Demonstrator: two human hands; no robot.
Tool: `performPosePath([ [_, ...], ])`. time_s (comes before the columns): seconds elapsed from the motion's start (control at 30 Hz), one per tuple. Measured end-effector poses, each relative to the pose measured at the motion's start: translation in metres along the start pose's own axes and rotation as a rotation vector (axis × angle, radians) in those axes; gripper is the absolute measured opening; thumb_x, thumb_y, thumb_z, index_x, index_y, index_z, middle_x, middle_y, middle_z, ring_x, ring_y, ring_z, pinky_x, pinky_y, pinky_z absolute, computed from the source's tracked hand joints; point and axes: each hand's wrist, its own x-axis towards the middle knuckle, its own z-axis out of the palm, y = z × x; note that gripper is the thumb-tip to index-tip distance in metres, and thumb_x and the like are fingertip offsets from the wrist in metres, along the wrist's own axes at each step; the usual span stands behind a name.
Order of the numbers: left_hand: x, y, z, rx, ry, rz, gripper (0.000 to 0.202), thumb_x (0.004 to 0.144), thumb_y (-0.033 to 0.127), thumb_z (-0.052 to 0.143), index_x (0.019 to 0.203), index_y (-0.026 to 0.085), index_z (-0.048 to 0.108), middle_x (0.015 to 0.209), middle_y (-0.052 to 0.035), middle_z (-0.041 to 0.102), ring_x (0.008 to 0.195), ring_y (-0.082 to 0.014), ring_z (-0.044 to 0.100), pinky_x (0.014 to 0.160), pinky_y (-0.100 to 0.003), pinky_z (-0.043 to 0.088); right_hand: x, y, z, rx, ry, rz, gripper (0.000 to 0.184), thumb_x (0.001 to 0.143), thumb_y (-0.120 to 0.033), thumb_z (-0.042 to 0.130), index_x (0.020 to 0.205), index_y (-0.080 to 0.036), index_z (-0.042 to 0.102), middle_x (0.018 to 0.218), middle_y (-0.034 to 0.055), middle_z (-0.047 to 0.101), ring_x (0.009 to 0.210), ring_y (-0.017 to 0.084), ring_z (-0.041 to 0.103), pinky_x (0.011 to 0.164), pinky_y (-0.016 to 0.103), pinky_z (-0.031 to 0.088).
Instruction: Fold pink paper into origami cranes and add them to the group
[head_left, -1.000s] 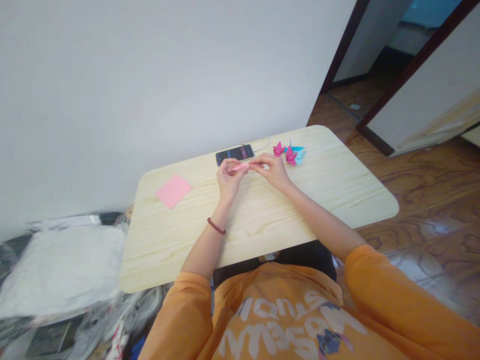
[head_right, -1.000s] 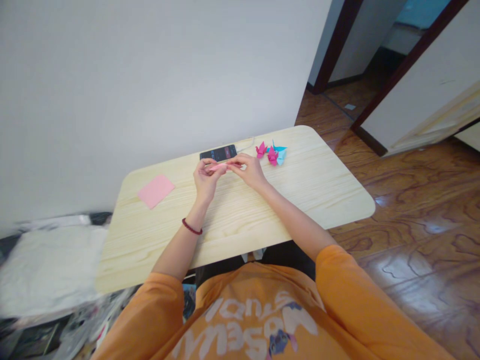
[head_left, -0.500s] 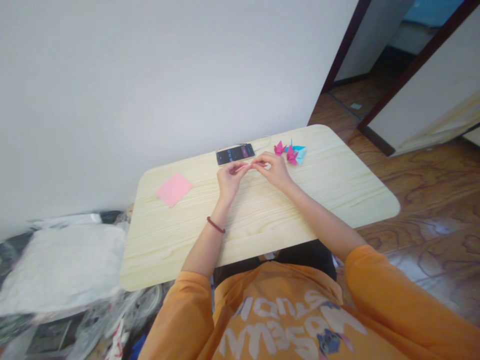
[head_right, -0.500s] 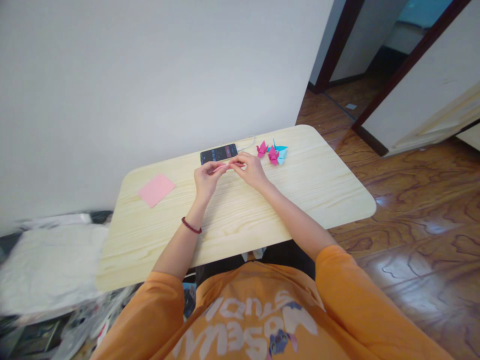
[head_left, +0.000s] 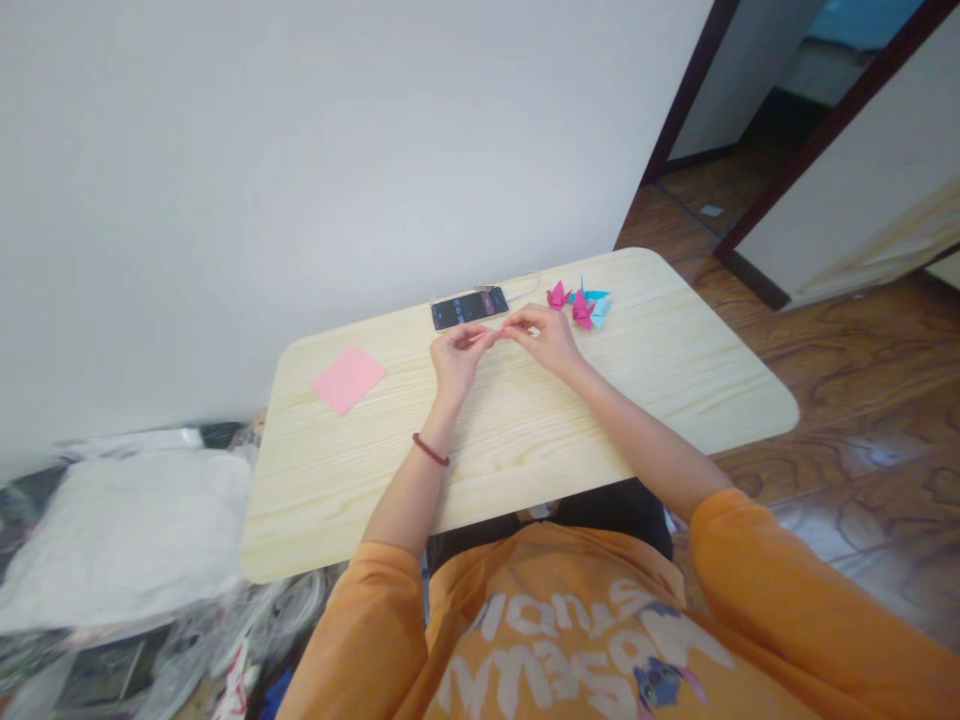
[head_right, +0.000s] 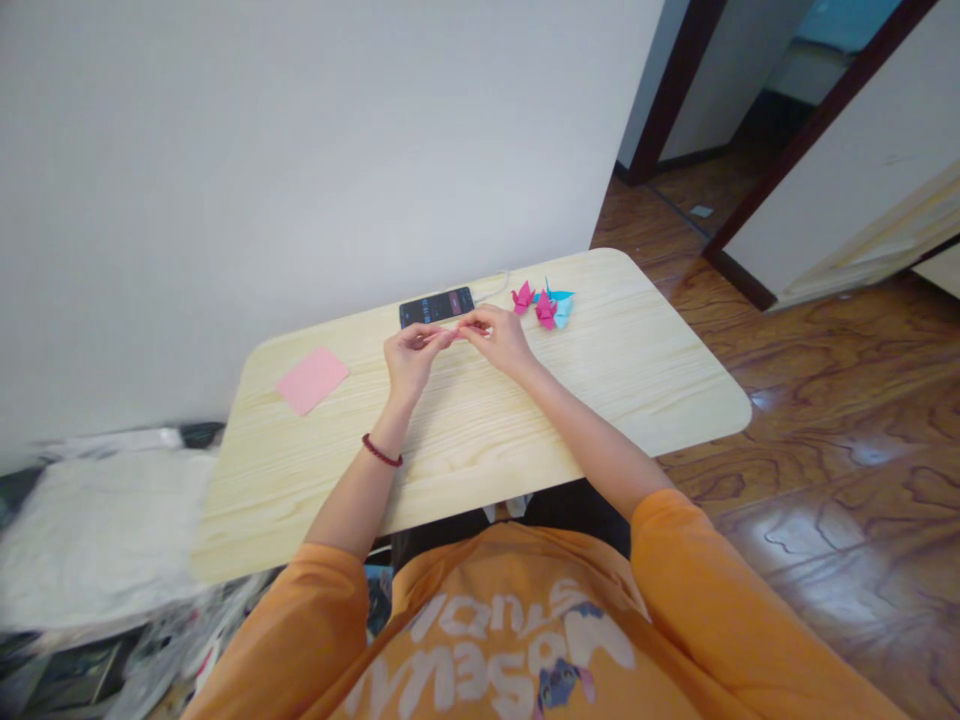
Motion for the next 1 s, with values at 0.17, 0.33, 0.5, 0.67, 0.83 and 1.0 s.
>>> performPosePath([
  [0.17,-0.001,0.003,-0.001,0.007,-0.027,0.003,0.026,0.063,0.037,0.079,0.068,0.016,0.064,0.069,-0.0014,0.069,0.067,-0.0141,0.067,0.070,-0.029,0.056,0.001,0.002,0.002,0.064,0.009,0.067,0.016,0.075,-0.032,0.067,0.074,-0.017,0.069,0.072,0.0032,0.064,0.067,0.014,0.057,0.066,0.029,0.046],
  [0.33,-0.001,0.007,-0.001,0.013,-0.040,0.024,0.025,0.067,0.037,0.077,0.072,0.017,0.063,0.073,-0.0017,0.068,0.070,-0.0136,0.067,0.072,-0.029,0.054,0.003,0.006,0.005,0.243,0.038,0.181,0.030,0.067,-0.045,0.074,0.074,-0.017,0.066,0.074,0.0043,0.067,0.069,0.016,0.061,0.066,0.030,0.050],
  [0.5,0.000,0.006,-0.002,0.041,-0.033,0.055,0.025,0.068,0.037,0.076,0.079,0.018,0.066,0.078,-0.0027,0.069,0.072,-0.0137,0.067,0.072,-0.028,0.054,0.003,0.007,0.006,0.283,0.045,0.216,0.035,0.065,-0.049,0.075,0.076,-0.017,0.066,0.071,0.0039,0.067,0.068,0.017,0.062,0.064,0.030,0.051],
  [0.67,0.000,0.005,-0.004,0.150,-0.054,0.108,0.022,0.070,0.037,0.075,0.083,0.019,0.073,0.086,-0.0061,0.072,0.080,-0.0161,0.066,0.075,-0.029,0.052,0.002,0.003,0.004,0.240,0.037,0.164,0.034,0.067,-0.048,0.074,0.074,-0.016,0.066,0.072,0.0045,0.066,0.069,0.016,0.061,0.064,0.030,0.051],
  [0.83,0.001,0.006,-0.003,0.122,-0.066,0.045,0.021,0.070,0.036,0.074,0.078,0.017,0.073,0.077,-0.0051,0.072,0.067,-0.0136,0.063,0.068,-0.027,0.051,0.002,-0.003,0.001,0.153,0.036,0.085,0.030,0.070,-0.046,0.072,0.072,-0.017,0.066,0.074,0.0044,0.065,0.071,0.016,0.060,0.066,0.030,0.050],
  [1.0,0.003,0.004,-0.002,0.079,-0.076,0.004,0.021,0.069,0.036,0.074,0.077,0.017,0.072,0.072,-0.0036,0.070,0.063,-0.0122,0.062,0.065,-0.026,0.050,0.002,-0.004,0.000,0.117,0.043,0.041,0.029,0.073,-0.047,0.070,0.071,-0.018,0.066,0.072,0.0038,0.063,0.069,0.016,0.058,0.065,0.031,0.050],
])
